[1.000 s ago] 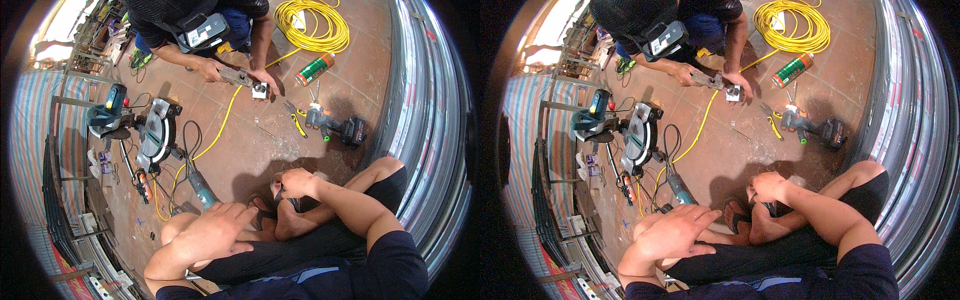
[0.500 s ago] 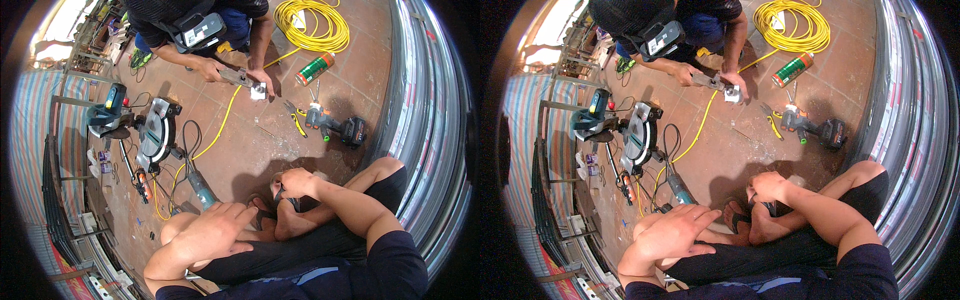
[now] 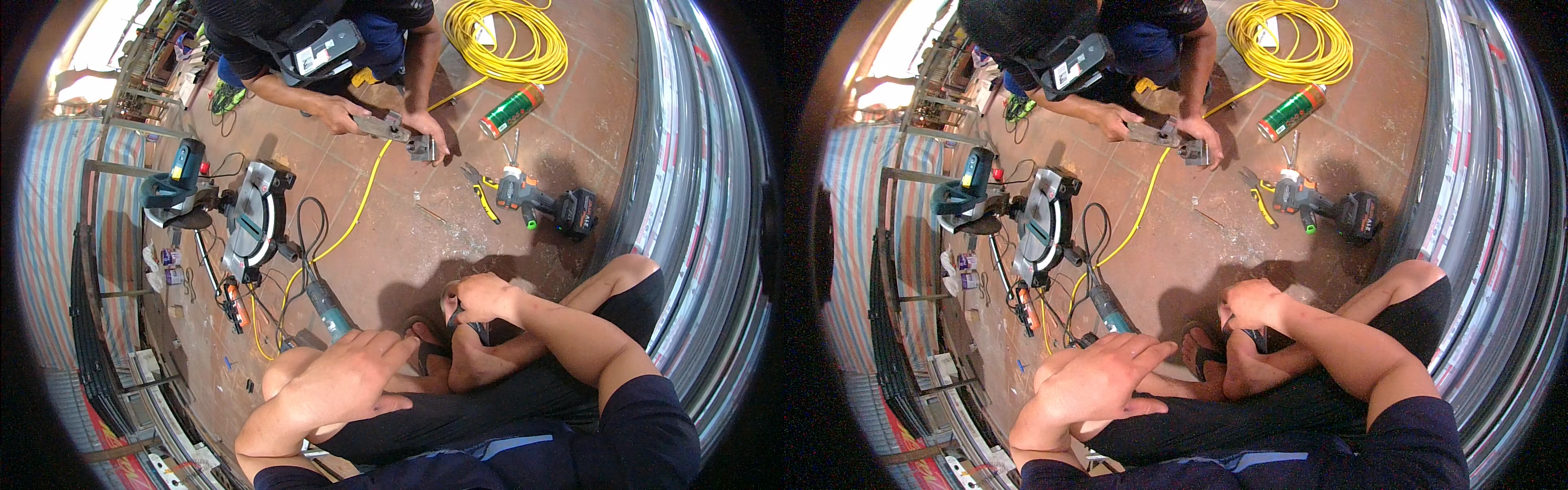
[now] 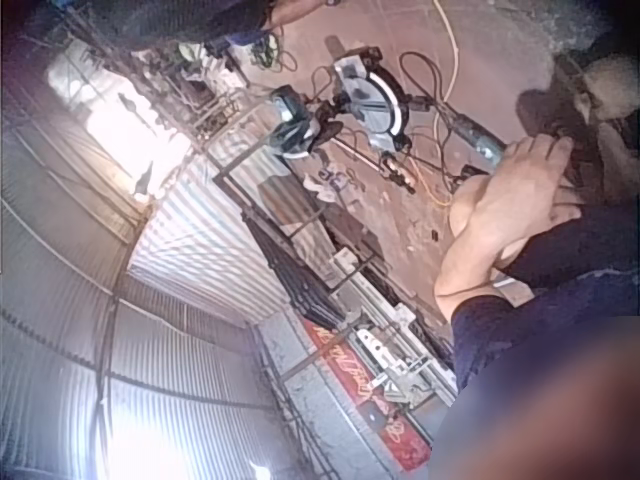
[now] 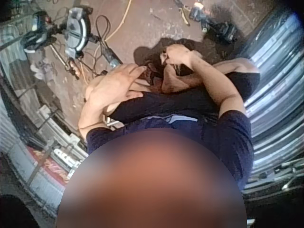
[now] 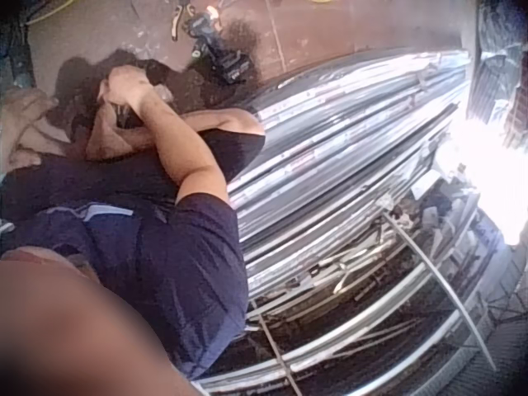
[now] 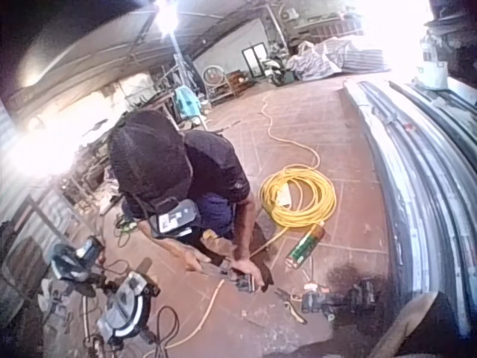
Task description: The person sits on the floor and uses a cordless drill to fasten a metal pin into a small metal bracket. They repeatedly insert the pin, drill it, and inspect the fit, occasionally using a spray can on the assembly. A second person is visible nearby working on a similar part.
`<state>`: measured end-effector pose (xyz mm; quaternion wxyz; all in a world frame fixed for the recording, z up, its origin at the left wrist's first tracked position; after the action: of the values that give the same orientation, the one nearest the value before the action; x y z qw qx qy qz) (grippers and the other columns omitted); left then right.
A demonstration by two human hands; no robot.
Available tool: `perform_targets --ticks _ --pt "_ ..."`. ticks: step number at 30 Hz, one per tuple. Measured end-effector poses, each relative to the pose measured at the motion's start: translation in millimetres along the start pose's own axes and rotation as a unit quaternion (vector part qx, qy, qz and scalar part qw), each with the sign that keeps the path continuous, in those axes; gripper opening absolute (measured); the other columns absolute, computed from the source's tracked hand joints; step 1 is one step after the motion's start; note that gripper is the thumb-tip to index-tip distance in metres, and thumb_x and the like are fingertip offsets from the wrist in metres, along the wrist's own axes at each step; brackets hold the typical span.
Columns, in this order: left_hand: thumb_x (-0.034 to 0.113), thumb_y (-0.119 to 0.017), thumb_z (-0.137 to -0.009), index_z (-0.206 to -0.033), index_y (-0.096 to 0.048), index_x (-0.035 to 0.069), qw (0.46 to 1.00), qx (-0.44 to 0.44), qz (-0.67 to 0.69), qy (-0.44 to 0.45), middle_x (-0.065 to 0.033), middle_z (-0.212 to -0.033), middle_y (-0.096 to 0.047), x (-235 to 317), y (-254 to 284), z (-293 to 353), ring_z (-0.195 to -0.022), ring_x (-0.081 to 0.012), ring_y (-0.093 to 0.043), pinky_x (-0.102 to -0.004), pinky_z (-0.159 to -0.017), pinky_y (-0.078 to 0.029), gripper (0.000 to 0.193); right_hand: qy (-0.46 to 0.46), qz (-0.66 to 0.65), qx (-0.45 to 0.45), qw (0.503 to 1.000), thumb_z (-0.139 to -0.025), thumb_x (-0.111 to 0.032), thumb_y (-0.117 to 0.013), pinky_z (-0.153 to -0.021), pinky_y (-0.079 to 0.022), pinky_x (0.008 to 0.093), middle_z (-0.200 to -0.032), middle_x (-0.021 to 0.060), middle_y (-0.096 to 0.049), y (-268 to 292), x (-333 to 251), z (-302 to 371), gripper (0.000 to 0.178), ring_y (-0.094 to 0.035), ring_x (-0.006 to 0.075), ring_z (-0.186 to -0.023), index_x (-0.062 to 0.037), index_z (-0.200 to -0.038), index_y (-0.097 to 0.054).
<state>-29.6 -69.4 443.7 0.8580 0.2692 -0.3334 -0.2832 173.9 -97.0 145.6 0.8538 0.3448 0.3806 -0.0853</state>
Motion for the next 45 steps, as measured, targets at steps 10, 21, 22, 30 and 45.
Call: perform_targets --ticks 10,21,22,30,45 --pt "0.05 -0.088 -0.095 -0.16 -0.056 -0.001 1.0 0.0 0.001 -0.002 -0.0228 -0.143 -0.069 -0.7 -0.3 -2.2 -0.137 -0.0448 -0.066 -0.0522 -0.117 -0.053 0.089 -0.009 -0.002 0.005 1.0 -0.09 -0.044 -0.084 -0.101 -0.063 0.055 -0.119 0.0223 -0.083 0.0 -0.7 -0.4 0.054 -0.079 0.0445 -0.116 -0.0121 -0.134 -0.077" --pt "0.05 -0.088 -0.095 -0.159 -0.057 0.0 1.0 0.006 -0.004 -0.005 -0.0224 -0.141 -0.07 -0.1 0.0 -2.7 -0.135 -0.0445 -0.067 -0.0512 -0.116 -0.054 0.088 -0.003 -0.012 0.005 1.0 -0.09 -0.044 -0.084 -0.104 -0.062 0.0551 -0.122 0.0228 -0.083 0.5 -1.3 0.8 0.056 -0.079 0.0443 -0.119 -0.0116 -0.134 -0.078" --pt "0.05 -0.088 -0.094 -0.159 -0.057 0.0 1.0 0.005 -0.004 -0.005 -0.0223 -0.141 -0.07 -0.1 0.1 -2.6 -0.135 -0.0444 -0.067 -0.0511 -0.116 -0.054 0.088 -0.003 -0.006 0.008 1.0 -0.09 -0.045 -0.084 -0.104 -0.062 0.0551 -0.122 0.0227 -0.083 1.3 -2.1 1.2 0.056 -0.079 0.0442 -0.119 -0.0115 -0.134 -0.078" --pt "0.05 -0.088 -0.094 -0.159 -0.057 -0.001 1.0 0.005 -0.002 -0.001 -0.0217 -0.14 -0.07 -0.5 -0.7 -1.6 -0.134 -0.044 -0.067 -0.0508 -0.115 -0.054 0.087 -0.01 0.0 -0.004 1.0 -0.09 -0.047 -0.086 -0.104 -0.062 0.0552 -0.123 0.0231 -0.083 5.4 -5.9 4.2 0.058 -0.078 0.0445 -0.12 -0.0107 -0.135 -0.078" --pt "0.049 -0.089 -0.092 -0.158 -0.058 0.0 1.0 0.007 -0.005 0.001 -0.0214 -0.141 -0.07 -0.4 -0.7 -0.7 -0.134 -0.0437 -0.068 -0.0508 -0.116 -0.054 0.088 -0.004 0.01 -0.007 1.0 -0.09 -0.05 -0.086 -0.103 -0.063 0.0551 -0.121 0.0224 -0.083 -0.9 -0.5 0.7 0.061 -0.079 0.045 -0.118 -0.0117 -0.137 -0.077"
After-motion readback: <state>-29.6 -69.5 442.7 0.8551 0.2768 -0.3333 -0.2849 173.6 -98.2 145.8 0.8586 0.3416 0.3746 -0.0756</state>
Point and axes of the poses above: each hand's wrist, its own z-axis away from the middle knuckle, its own y-axis out of the back of the hand, x = y × z, the point moved 2 cm from there along -z, towards the middle knuckle
